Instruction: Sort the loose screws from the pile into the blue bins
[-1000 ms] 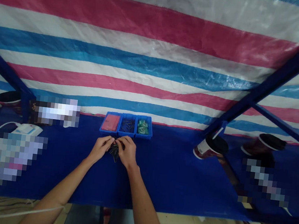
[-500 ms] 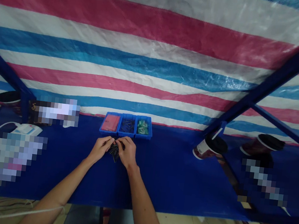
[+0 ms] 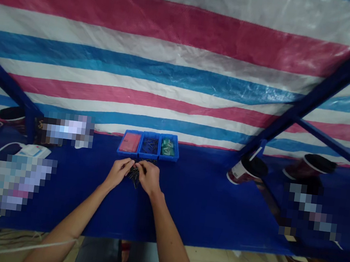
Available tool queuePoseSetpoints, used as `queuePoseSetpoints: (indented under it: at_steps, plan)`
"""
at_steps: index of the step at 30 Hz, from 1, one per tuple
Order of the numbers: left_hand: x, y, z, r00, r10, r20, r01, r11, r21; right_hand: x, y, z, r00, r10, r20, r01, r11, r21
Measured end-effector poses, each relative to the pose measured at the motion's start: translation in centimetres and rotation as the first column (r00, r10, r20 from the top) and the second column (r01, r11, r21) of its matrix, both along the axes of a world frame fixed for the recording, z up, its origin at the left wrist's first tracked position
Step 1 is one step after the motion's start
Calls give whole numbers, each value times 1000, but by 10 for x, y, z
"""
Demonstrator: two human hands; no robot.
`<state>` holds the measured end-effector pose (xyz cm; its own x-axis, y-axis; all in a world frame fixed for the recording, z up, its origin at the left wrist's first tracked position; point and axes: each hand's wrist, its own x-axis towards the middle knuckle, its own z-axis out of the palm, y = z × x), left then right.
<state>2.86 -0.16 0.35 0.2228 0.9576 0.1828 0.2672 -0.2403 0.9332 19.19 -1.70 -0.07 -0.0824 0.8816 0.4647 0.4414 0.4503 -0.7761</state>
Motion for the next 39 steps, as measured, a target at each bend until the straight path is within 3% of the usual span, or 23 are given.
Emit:
queuePoseSetpoints:
  at_steps: [6,19,29,39]
  plan:
    - [0,0,0,998,-1,-64,4,999,48,2,0,0,998,5,57,0,997,-75]
    - [-3,4,-11,999,46,9,-46,999,-10,2,2,2,996,49,-75,-59,988,-141]
    - [-1,0,0,999,40,2,-40,999,16,0,6,-5,984,-33,-174,1,984,-179]
    - [-1,1,3,1000,19,-11,-18,999,39,-1,3,1,992,-15,-128,-5,987,-158]
